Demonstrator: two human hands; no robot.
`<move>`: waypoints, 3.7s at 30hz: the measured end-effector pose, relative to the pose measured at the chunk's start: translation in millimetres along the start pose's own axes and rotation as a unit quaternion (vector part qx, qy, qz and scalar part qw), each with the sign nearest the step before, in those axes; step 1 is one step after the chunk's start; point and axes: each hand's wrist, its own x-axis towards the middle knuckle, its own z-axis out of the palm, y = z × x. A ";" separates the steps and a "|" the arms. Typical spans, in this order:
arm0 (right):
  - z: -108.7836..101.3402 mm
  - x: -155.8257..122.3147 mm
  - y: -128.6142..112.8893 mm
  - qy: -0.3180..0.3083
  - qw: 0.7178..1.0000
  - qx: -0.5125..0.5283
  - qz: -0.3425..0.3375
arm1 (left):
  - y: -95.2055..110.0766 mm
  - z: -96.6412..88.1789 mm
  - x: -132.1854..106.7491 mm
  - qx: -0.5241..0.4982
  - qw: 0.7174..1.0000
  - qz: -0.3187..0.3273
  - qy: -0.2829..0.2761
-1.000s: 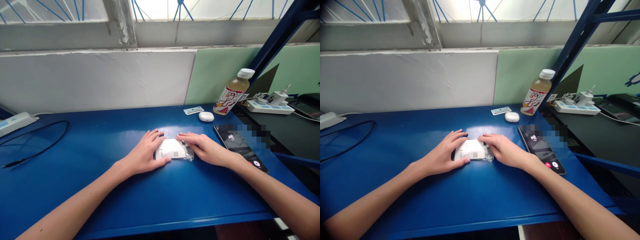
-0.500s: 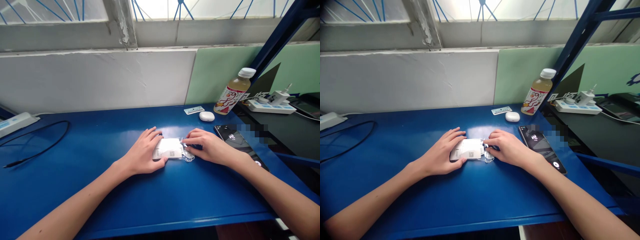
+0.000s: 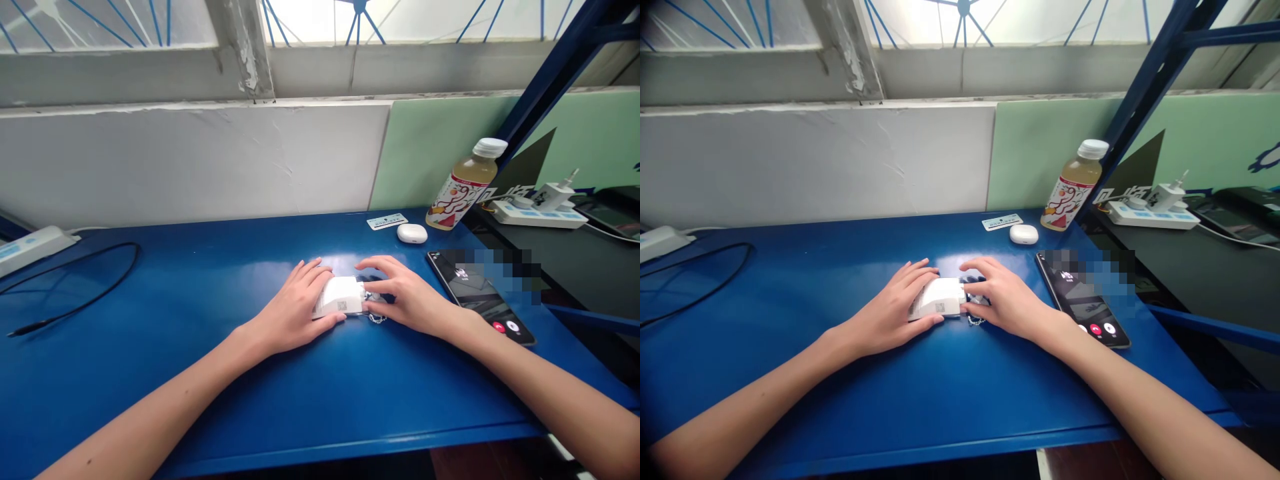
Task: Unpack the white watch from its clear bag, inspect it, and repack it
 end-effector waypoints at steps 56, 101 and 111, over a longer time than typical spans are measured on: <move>-43.7 -0.3 21.6 0.143 0.973 -0.114 0.138 | -6.4 -4.5 -3.3 0.008 0.999 -0.034 -0.001; 2.3 98.9 -69.8 0.118 0.690 0.694 0.169 | 52.9 -20.5 0.2 -0.576 0.803 -0.126 0.089; 6.1 92.7 -58.1 -0.022 0.560 0.818 0.129 | 49.9 -16.3 2.0 -0.669 0.724 -0.162 -0.033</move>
